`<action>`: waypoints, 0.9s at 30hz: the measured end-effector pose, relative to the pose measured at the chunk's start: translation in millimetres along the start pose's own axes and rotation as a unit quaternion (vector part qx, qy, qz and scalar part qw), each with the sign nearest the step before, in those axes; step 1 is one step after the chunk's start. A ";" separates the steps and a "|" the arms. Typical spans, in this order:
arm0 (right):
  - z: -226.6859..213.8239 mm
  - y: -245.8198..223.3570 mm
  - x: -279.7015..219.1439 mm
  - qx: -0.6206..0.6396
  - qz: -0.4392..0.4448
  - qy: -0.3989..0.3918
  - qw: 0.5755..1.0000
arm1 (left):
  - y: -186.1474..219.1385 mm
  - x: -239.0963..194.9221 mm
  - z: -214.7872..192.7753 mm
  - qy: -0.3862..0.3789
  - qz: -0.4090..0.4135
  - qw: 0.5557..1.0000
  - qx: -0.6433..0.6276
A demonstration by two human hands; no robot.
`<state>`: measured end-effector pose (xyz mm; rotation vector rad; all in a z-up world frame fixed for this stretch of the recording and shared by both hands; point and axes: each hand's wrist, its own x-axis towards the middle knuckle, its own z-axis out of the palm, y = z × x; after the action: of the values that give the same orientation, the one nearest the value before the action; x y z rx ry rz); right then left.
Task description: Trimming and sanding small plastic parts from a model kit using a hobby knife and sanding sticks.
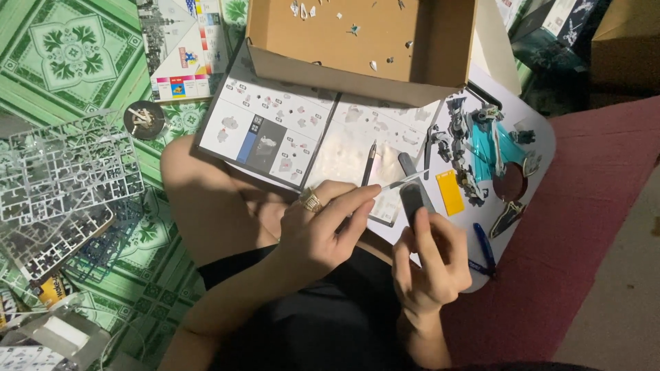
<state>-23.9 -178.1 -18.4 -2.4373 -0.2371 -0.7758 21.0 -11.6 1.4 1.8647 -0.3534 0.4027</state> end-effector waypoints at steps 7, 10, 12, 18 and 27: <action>-2.3 -12.0 4.7 0.007 0.022 -0.038 0.999 | 4.8 0.6 -0.2 0.017 0.024 0.999 0.016; -1.2 -9.6 1.1 0.016 0.019 -0.032 0.999 | 7.2 2.3 -2.3 0.023 0.041 0.998 0.031; -0.2 -9.1 0.3 0.021 0.018 -0.032 0.999 | 7.8 3.2 -2.5 0.025 0.038 0.998 0.030; 2.5 -11.3 -5.3 0.039 0.021 -0.023 0.999 | 7.4 -0.1 -1.3 0.023 0.038 0.999 0.021; 5.4 -12.2 -6.9 0.045 0.027 -0.011 0.999 | 2.2 -2.7 -0.6 0.027 0.058 0.997 0.032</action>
<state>-30.9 -164.9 -20.4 -2.3585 -0.2086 -0.7004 17.6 -11.6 2.3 1.8971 -0.4172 0.5478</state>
